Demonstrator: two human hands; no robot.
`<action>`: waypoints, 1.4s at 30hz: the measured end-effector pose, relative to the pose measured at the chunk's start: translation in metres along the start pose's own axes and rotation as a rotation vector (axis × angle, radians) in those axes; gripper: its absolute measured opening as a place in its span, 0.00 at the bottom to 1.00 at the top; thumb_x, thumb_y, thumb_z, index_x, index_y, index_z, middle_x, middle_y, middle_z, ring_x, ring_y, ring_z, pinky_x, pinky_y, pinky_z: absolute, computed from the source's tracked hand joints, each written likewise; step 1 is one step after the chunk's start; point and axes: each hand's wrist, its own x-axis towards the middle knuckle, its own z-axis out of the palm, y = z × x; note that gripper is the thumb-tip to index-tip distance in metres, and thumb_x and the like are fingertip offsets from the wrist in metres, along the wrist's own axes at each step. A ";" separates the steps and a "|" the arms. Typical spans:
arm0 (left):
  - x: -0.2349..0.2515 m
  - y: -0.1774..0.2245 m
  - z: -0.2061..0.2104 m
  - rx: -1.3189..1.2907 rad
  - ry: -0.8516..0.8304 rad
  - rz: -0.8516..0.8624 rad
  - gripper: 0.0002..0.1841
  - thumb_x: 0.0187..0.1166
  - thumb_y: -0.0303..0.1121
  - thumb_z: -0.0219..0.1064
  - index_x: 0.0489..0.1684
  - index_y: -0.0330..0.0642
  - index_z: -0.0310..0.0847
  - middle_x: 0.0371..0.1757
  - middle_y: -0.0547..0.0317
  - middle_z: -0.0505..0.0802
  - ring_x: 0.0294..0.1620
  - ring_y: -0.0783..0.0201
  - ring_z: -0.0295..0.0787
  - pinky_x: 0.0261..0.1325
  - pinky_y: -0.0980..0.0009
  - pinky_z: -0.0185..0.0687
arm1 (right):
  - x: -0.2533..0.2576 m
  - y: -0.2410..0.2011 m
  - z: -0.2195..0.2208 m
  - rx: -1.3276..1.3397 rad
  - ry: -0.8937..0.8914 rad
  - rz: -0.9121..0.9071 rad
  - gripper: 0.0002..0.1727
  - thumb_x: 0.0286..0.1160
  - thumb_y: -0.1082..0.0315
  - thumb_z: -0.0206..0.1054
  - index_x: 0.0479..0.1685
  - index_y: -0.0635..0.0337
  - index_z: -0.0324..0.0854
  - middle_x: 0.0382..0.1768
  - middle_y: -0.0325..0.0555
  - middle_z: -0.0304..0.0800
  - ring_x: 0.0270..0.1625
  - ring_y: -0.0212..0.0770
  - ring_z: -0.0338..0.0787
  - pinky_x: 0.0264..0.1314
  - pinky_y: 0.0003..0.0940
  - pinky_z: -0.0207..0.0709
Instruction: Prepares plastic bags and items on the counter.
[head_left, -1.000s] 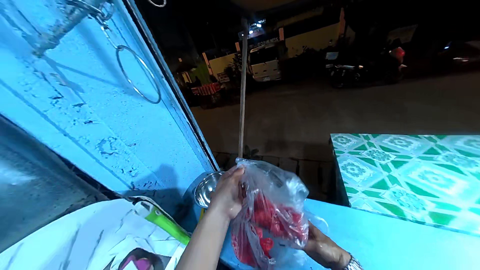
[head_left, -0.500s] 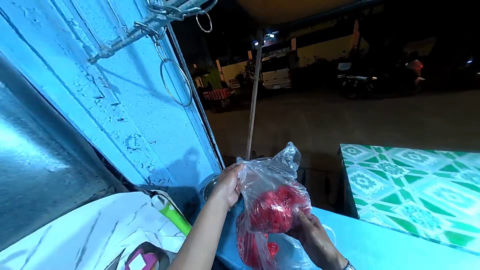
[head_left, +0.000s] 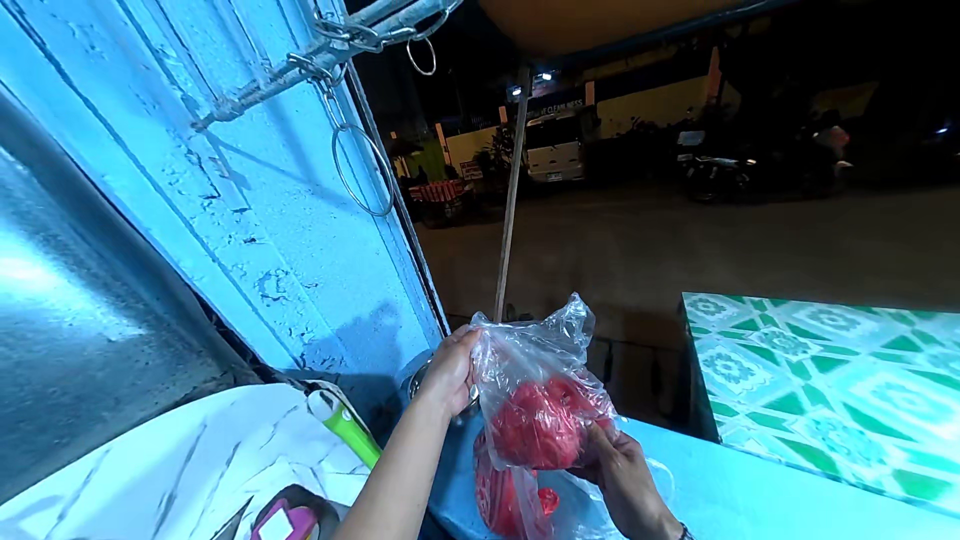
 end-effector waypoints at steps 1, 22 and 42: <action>0.001 -0.002 -0.001 -0.004 -0.011 0.013 0.15 0.94 0.39 0.52 0.59 0.40 0.81 0.34 0.51 0.91 0.31 0.62 0.90 0.35 0.68 0.87 | 0.000 0.001 0.001 -0.007 0.011 -0.012 0.11 0.90 0.72 0.56 0.43 0.72 0.80 0.30 0.58 0.94 0.31 0.51 0.97 0.36 0.48 0.95; 0.019 -0.029 0.011 0.246 -0.506 0.296 0.22 0.89 0.40 0.58 0.76 0.40 0.75 0.67 0.50 0.88 0.67 0.60 0.85 0.73 0.56 0.80 | 0.050 -0.045 -0.017 0.069 0.112 -0.206 0.13 0.93 0.70 0.46 0.54 0.67 0.75 0.33 0.48 0.95 0.31 0.43 0.97 0.35 0.42 0.95; 0.078 -0.162 -0.135 -0.022 0.296 -0.087 0.23 0.81 0.27 0.69 0.73 0.29 0.72 0.61 0.37 0.89 0.56 0.51 0.93 0.57 0.55 0.92 | 0.180 0.100 0.157 -0.967 -0.283 0.122 0.22 0.89 0.56 0.62 0.64 0.69 0.82 0.54 0.65 0.90 0.52 0.56 0.94 0.54 0.55 0.90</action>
